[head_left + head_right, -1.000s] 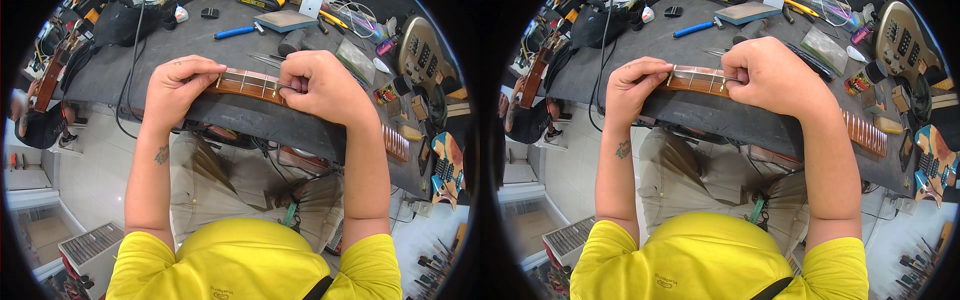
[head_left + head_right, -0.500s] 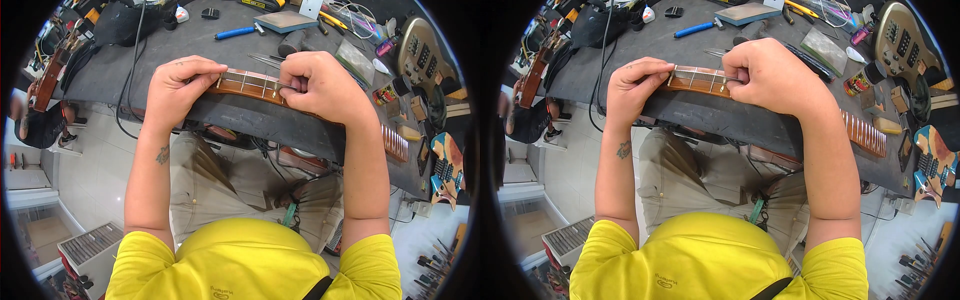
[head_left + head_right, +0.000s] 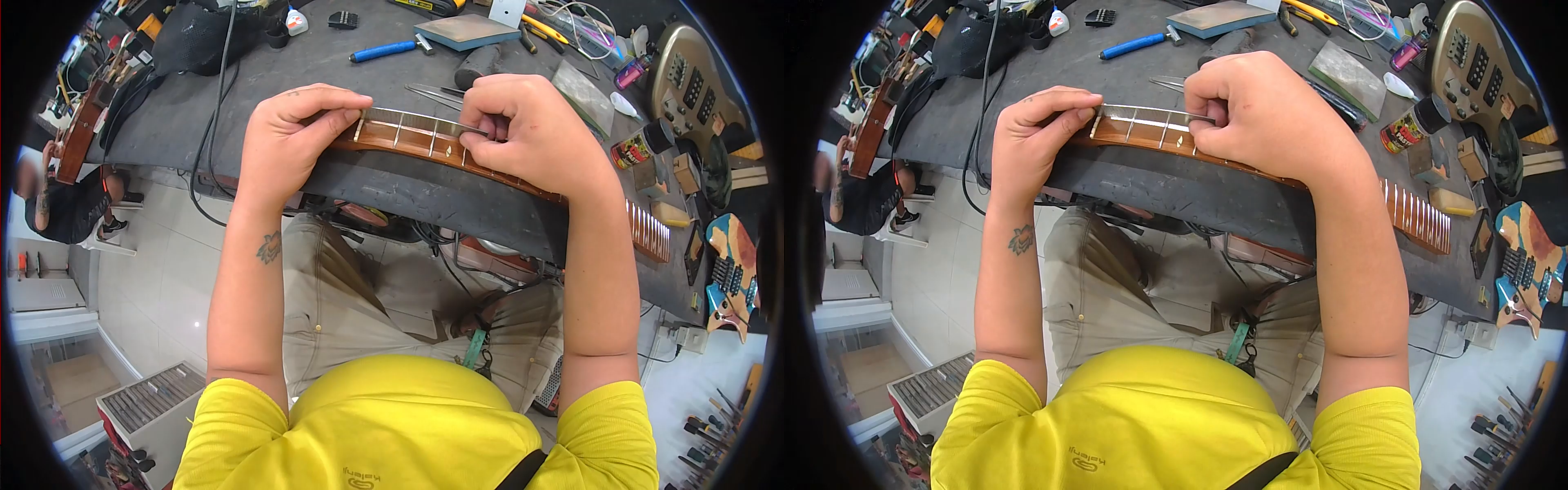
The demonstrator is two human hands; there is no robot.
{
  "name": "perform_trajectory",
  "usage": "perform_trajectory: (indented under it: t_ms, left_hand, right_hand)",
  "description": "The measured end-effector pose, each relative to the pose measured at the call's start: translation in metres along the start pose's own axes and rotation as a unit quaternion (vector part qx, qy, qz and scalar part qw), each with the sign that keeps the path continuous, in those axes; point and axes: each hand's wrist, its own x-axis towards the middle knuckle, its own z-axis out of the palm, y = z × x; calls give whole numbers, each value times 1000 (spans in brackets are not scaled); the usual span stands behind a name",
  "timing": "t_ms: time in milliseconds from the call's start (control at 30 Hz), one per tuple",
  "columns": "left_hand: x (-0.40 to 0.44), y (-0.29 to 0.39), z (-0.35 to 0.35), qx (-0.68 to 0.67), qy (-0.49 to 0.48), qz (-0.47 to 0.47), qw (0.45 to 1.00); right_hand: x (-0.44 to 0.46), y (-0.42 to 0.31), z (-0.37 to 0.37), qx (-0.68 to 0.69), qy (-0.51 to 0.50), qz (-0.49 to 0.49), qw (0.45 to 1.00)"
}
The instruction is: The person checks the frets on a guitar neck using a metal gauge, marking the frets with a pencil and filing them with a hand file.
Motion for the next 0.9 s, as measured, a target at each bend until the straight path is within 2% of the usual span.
perform_trajectory:
  t_ms: [433,900]
  left_hand:
    - [0,0,-4,34,-19,7,999]
    - [0,0,-2,25,-11,8,1000]
  right_hand:
    - [0,-1,1,0,-23,39,999]
    - [1,4,1,6,-11,19,1000]
